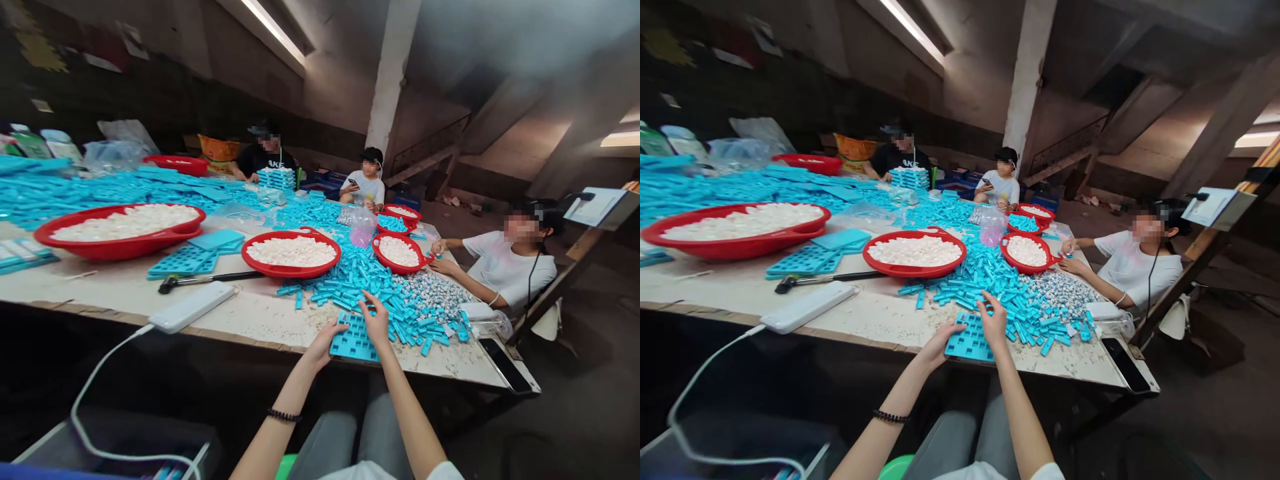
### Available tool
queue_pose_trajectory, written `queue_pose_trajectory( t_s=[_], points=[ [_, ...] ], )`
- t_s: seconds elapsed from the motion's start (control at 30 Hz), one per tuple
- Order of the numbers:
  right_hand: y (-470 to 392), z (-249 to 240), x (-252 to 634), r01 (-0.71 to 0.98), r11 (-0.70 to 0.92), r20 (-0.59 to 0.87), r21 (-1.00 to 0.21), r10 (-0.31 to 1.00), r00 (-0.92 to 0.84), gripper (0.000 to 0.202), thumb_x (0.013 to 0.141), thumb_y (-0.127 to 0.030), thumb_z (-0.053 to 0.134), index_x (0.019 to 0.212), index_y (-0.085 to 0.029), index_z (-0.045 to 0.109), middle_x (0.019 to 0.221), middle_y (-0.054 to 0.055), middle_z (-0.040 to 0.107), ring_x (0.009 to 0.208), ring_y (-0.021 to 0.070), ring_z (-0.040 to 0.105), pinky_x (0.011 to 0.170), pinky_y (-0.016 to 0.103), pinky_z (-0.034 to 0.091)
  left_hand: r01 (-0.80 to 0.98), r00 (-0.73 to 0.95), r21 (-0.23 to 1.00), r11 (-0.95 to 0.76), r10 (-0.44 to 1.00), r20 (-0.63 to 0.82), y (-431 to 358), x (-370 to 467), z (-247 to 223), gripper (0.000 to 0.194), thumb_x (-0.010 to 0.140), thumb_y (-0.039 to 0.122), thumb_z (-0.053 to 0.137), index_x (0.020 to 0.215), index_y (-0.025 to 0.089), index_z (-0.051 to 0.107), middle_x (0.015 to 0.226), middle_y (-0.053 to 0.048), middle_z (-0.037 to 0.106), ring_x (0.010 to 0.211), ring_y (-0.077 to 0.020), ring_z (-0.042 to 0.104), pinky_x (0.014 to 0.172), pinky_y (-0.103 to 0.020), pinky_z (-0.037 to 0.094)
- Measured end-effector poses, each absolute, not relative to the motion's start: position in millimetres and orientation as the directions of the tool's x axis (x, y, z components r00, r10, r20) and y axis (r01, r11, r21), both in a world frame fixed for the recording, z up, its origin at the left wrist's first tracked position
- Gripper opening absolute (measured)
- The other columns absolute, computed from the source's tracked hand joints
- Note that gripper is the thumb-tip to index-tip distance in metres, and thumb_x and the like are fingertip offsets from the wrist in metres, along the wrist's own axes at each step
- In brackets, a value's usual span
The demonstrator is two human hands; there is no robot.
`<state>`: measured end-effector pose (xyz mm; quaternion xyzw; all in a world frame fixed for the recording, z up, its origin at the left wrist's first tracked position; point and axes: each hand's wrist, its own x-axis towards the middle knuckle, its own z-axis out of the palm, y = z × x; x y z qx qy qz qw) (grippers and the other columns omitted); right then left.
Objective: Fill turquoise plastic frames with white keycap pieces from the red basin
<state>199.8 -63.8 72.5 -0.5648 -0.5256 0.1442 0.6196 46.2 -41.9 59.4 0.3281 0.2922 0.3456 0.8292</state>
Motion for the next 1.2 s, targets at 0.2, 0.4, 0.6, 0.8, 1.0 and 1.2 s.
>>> queue_pose_trajectory(
  t_s=[0.2,0.4,0.6,0.8,1.0,1.2],
  points=[
    [-76,74,192,0.456,0.358,0.517,-0.815,0.805,0.291,0.024,0.086,-0.042,0.069,0.100,-0.024,0.078,0.090,0.002,0.077,0.084,0.0207,0.071,0.080,0.031,0.055,-0.327,0.585,0.799,0.504,0.772,-0.248,-46,45,68,0.040,0.074,0.012,0.074,0.114,0.011,0.070,0.088,-0.012,0.081,0.082,-0.0276,0.078,0.074,-0.033,0.060],
    [-83,81,183,0.477,0.390,0.540,-0.788,0.809,0.231,0.019,0.086,-0.039,0.070,0.094,-0.023,0.078,0.093,0.004,0.074,0.083,0.0191,0.067,0.077,0.029,0.052,-0.343,0.520,0.832,0.437,0.826,-0.219,-50,44,69,0.036,0.070,0.015,0.075,0.105,0.011,0.073,0.086,-0.010,0.080,0.078,-0.0257,0.076,0.069,-0.030,0.057],
    [-82,76,182,0.465,0.369,0.499,-0.804,0.845,0.192,0.016,0.086,-0.033,0.071,0.097,-0.023,0.078,0.093,0.004,0.074,0.086,0.0200,0.067,0.082,0.031,0.051,-0.364,0.474,0.825,0.433,0.848,-0.237,-45,46,59,0.039,0.065,0.020,0.078,0.103,0.013,0.074,0.086,-0.006,0.080,0.079,-0.0239,0.075,0.069,-0.027,0.055],
    [-81,74,181,0.484,0.326,0.456,-0.812,0.872,0.177,0.013,0.088,-0.031,0.072,0.099,-0.025,0.077,0.097,0.003,0.074,0.090,0.0204,0.067,0.087,0.032,0.050,-0.358,0.478,0.806,0.471,0.834,-0.275,-45,44,51,0.052,0.062,0.030,0.083,0.110,0.014,0.074,0.098,-0.009,0.080,0.094,-0.0301,0.074,0.078,-0.032,0.055],
    [-79,77,176,0.481,0.296,0.431,-0.825,0.881,0.198,0.014,0.088,-0.032,0.072,0.100,-0.026,0.077,0.097,0.003,0.074,0.089,0.0200,0.067,0.090,0.033,0.049,-0.384,0.435,0.799,0.464,0.854,-0.286,-45,42,46,0.058,0.062,0.036,0.086,0.114,0.017,0.073,0.113,-0.010,0.078,0.117,-0.0350,0.067,0.095,-0.037,0.053],
    [-78,80,181,0.361,0.245,0.382,-0.900,0.841,0.382,0.019,0.087,-0.037,0.072,0.099,-0.022,0.076,0.090,0.004,0.071,0.078,0.0184,0.064,0.075,0.030,0.053,-0.411,0.462,0.737,0.538,0.819,-0.340,-47,42,43,0.062,0.064,0.038,0.087,0.121,0.018,0.072,0.108,-0.010,0.079,0.105,-0.0349,0.072,0.088,-0.039,0.057]
  ],
)
